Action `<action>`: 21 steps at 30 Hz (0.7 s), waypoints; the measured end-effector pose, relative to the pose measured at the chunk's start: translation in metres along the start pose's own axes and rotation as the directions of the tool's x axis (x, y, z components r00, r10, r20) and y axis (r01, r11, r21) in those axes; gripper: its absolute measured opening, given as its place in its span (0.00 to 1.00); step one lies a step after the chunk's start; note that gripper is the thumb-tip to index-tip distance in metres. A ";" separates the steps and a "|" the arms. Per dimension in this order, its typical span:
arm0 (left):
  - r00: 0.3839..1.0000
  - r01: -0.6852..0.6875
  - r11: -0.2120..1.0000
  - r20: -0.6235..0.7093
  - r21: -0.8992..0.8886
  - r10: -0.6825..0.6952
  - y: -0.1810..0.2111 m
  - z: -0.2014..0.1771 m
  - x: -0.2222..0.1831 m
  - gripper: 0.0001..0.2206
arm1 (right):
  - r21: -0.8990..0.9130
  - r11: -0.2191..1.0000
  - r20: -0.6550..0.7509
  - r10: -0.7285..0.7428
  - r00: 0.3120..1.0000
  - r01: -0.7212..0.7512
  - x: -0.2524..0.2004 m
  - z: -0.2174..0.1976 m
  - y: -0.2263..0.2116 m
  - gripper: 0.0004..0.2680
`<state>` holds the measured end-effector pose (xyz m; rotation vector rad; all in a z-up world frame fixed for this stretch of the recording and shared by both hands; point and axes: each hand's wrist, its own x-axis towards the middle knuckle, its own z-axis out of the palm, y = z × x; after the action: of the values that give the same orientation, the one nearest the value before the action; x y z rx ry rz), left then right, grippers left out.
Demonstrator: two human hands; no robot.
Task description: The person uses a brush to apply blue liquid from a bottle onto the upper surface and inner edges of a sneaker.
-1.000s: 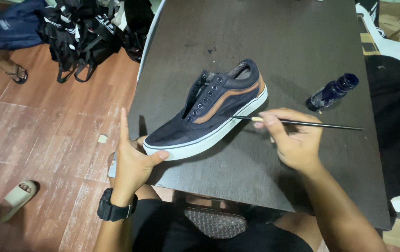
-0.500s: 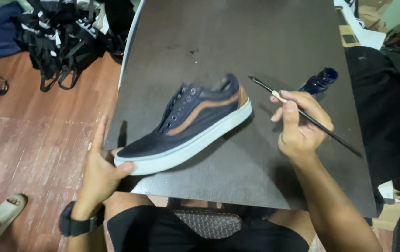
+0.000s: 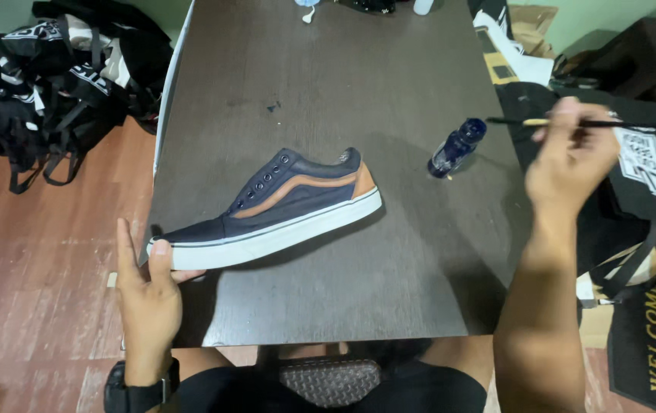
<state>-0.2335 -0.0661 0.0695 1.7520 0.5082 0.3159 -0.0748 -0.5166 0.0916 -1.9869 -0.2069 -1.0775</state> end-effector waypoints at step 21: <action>0.940 -0.336 0.939 0.088 0.069 0.330 -0.019 -0.001 -0.016 0.54 | -0.022 0.992 0.317 0.123 0.940 -0.123 0.005 0.025 -0.011 0.06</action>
<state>-0.2509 -0.0694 0.0521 1.9239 0.1687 0.4708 -0.0617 -0.4923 0.0950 -2.1380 -0.2485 -0.6731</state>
